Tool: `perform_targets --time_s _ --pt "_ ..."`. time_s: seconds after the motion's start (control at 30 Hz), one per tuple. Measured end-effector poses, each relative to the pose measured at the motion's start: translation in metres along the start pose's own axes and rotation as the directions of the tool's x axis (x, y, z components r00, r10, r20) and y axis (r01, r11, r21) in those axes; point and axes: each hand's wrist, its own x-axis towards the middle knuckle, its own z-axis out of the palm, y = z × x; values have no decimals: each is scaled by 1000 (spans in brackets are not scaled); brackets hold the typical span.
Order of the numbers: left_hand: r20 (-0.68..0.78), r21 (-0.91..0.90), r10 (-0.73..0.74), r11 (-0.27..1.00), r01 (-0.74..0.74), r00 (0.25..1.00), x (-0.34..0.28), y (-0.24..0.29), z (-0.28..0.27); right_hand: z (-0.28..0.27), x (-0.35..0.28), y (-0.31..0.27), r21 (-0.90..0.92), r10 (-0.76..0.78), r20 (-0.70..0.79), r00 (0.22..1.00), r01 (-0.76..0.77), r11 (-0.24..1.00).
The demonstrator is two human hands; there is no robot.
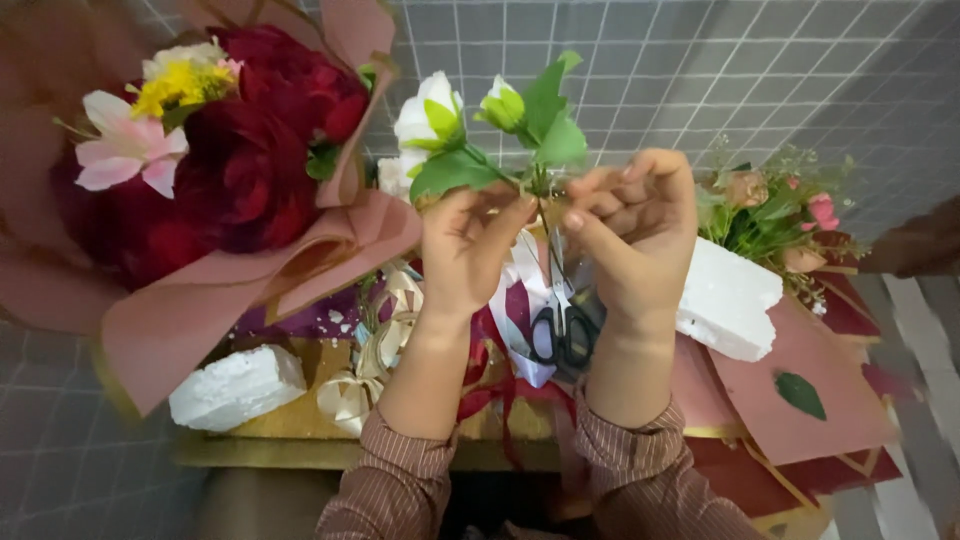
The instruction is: The person prepares floral elements by wrapping tape around artificial flower stems, cutting ribbon with scissors, and handling decorative materials at a workstation.
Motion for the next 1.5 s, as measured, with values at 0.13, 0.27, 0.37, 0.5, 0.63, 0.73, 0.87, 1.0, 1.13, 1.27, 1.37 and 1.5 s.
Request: perform_targets --time_s 0.13,0.27,0.37,0.5,0.63,0.73,0.87,1.0,1.13,1.27,1.37,1.5 --pt "6 33 27 999 -28 1000 -3 -4 0 4 -1 -2 6 16 -16 1000 -16 1000" --pt "11 42 5 999 -5 1000 -3 -11 -1 6 -1 -3 -4 27 -39 999 -27 1000" --pt "4 45 -6 999 6 1000 -4 -12 0 9 0 -3 -12 40 -46 998 -41 999" --pt "6 49 -7 999 7 1000 -3 -11 2 7 2 -1 -10 50 -50 997 -51 999" --pt "16 62 -10 998 9 1000 -3 -14 1 7 2 1 -8 50 -61 997 -51 999" --pt "13 50 -22 999 21 1000 -4 -13 1 8 3 1 -10 39 -70 997 -40 999" --pt "32 63 -12 998 10 999 -3 -10 2 11 4 -1 -49 39 -87 995 -43 998" --pt "44 61 4 998 -7 999 -4 -16 -1 11 4 0 -77 31 -112 993 -39 996" --pt "53 50 22 998 -25 998 -6 -20 0 11 5 3 -80 19 -118 993 -29 996" --pt "53 79 40 996 -44 998 -9 -28 -2 13 5 5 -119 -16 -148 989 -2 993" --pt "59 143 29 989 -38 998 -5 -14 3 12 6 10 -121 -17 -142 990 -1 993" --pt "5 170 40 985 -41 999 0 -7 5 13 7 15 -118 3 -145 989 -20 993"
